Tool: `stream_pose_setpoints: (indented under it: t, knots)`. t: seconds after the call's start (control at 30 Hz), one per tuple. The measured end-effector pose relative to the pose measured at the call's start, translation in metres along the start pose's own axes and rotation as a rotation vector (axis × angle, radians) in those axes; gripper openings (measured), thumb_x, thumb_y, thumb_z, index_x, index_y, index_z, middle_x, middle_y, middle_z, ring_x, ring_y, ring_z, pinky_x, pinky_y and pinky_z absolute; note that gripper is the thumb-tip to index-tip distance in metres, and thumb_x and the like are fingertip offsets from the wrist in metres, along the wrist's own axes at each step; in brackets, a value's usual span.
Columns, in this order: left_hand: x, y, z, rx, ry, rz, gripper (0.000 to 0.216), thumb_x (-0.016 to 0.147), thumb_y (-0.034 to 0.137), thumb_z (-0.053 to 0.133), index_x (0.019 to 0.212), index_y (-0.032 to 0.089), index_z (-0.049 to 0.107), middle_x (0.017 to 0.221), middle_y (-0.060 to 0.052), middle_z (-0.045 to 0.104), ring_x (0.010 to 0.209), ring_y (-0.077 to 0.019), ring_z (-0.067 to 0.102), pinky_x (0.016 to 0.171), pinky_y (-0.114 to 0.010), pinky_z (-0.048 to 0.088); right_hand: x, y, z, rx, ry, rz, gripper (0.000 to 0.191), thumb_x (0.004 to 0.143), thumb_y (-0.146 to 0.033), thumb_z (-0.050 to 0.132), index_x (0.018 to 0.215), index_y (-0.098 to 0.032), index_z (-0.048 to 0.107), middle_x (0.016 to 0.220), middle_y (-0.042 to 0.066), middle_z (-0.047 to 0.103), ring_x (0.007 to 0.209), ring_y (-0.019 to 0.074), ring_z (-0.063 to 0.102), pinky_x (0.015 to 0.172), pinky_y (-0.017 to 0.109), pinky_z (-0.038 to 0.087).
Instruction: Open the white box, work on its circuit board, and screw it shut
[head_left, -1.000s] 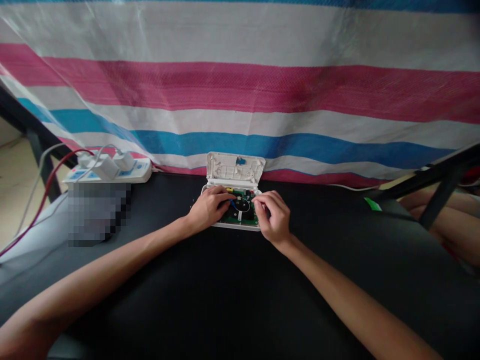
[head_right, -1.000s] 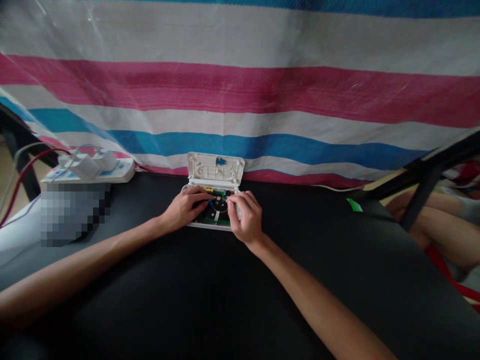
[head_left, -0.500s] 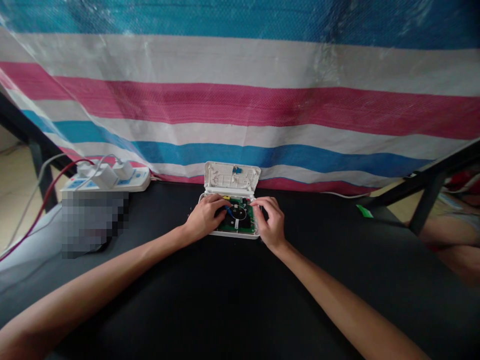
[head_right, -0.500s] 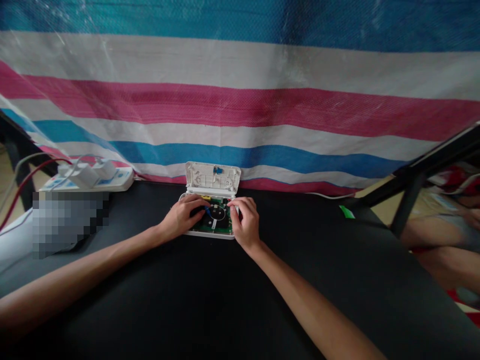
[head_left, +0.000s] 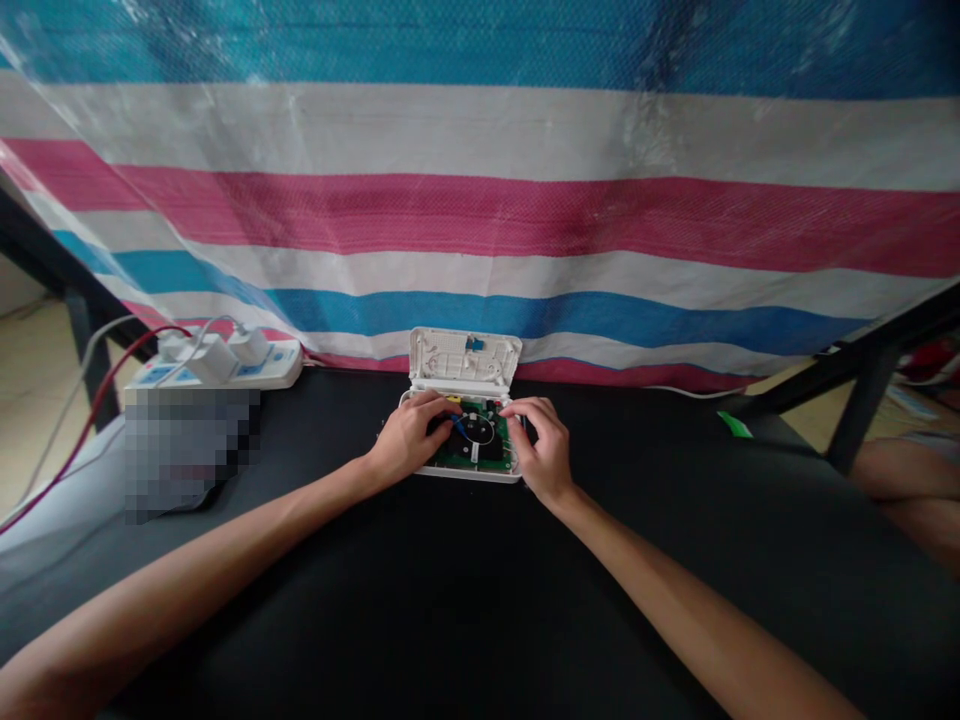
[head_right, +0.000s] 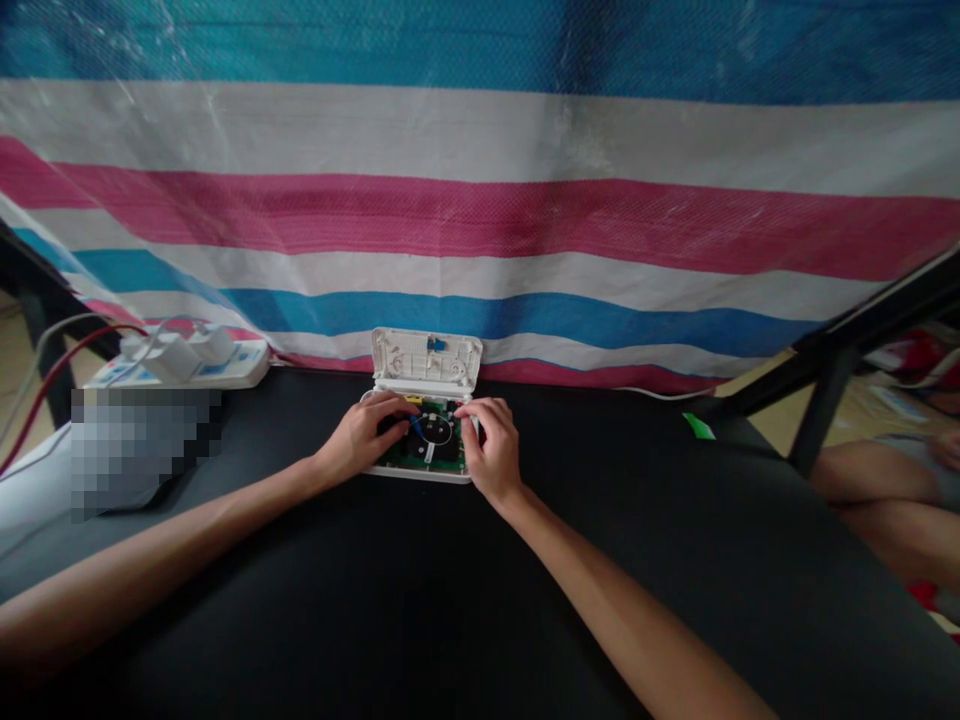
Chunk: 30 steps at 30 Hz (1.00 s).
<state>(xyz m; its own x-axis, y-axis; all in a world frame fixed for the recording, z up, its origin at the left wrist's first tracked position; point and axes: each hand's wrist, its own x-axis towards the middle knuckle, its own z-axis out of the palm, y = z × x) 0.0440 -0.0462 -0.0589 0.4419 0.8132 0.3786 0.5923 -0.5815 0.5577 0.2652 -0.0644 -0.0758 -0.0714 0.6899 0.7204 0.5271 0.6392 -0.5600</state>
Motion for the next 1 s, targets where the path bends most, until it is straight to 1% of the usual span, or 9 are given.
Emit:
stream_pose_setpoints:
  t: [0.4, 0.73, 1.0]
  knots:
    - [0.0012, -0.0017, -0.0002, 0.002, -0.006, -0.008, 0.020, 0.089, 0.015, 0.057, 0.105, 0.020, 0.068, 0.104, -0.006, 0.069, 0.096, -0.0211, 0.065, 0.088, -0.037, 0.052, 0.0004, 0.0015, 0.0013, -0.053, -0.016, -0.028, 0.017, 0.091, -0.014, 0.050, 0.083, -0.022, 0.063, 0.085, 0.006, 0.066, 0.087, 0.0235, 0.060, 0.080, 0.040, 0.048]
    - [0.0005, -0.0009, 0.0000, 0.004, -0.005, -0.020, 0.022, 0.088, 0.014, 0.057, 0.106, 0.020, 0.067, 0.107, -0.006, 0.069, 0.098, -0.0212, 0.065, 0.090, -0.038, 0.051, 0.0008, -0.0013, 0.0006, -0.047, -0.022, 0.017, 0.017, 0.091, -0.017, 0.050, 0.082, -0.023, 0.063, 0.084, 0.005, 0.066, 0.087, 0.0237, 0.060, 0.080, 0.041, 0.049]
    - [0.0010, 0.0005, -0.0003, 0.001, 0.004, -0.023, 0.021, 0.087, 0.014, 0.058, 0.105, 0.021, 0.067, 0.101, -0.005, 0.069, 0.091, -0.0193, 0.064, 0.084, -0.034, 0.052, 0.0013, -0.0009, 0.0009, -0.036, -0.015, 0.013, 0.017, 0.090, -0.015, 0.050, 0.082, -0.023, 0.064, 0.085, 0.005, 0.067, 0.088, 0.0239, 0.060, 0.081, 0.040, 0.048]
